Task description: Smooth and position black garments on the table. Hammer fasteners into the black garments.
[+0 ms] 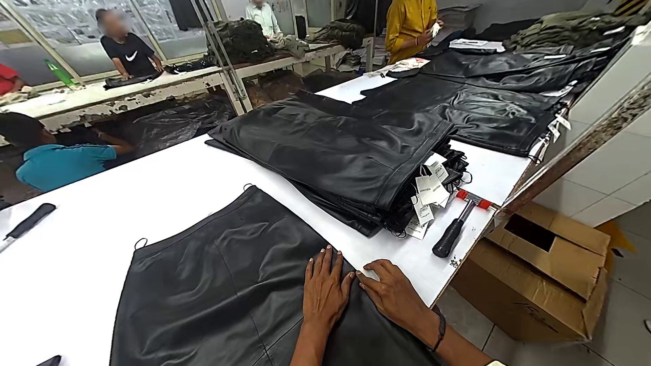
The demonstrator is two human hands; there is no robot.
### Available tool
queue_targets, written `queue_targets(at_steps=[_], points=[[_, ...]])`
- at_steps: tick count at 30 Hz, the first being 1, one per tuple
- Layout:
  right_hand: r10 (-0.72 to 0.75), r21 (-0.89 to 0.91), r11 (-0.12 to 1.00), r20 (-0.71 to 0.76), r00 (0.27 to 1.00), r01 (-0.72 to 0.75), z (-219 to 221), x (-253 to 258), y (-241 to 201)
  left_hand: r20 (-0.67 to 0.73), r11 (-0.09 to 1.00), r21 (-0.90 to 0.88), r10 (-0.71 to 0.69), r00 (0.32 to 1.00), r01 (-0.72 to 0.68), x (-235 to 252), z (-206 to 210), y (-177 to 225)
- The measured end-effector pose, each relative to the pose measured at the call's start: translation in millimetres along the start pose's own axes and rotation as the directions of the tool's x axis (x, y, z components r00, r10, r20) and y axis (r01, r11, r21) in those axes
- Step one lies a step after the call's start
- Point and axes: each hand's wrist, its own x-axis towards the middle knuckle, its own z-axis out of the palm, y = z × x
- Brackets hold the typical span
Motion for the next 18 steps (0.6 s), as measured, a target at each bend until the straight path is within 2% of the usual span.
queue_targets(at_steps=[5,11,18], points=[[0.037,-0.022,0.999,0.124,0.992,-0.034,-5,-10,-7,0.131,0.999,0.013,-0.05,0.99,0.049,3,-4,0],[0.018,0.187,0.982,0.085,0.996,-0.034,-2,-25,6,0.16,0.999,0.012,-0.05,0.986,0.049,3,-7,0],[0.02,-0.048,0.999,0.127,0.992,-0.014,-19,-40,-2,0.289,0.989,-0.004,-0.143,0.947,0.151,11,-21,12]])
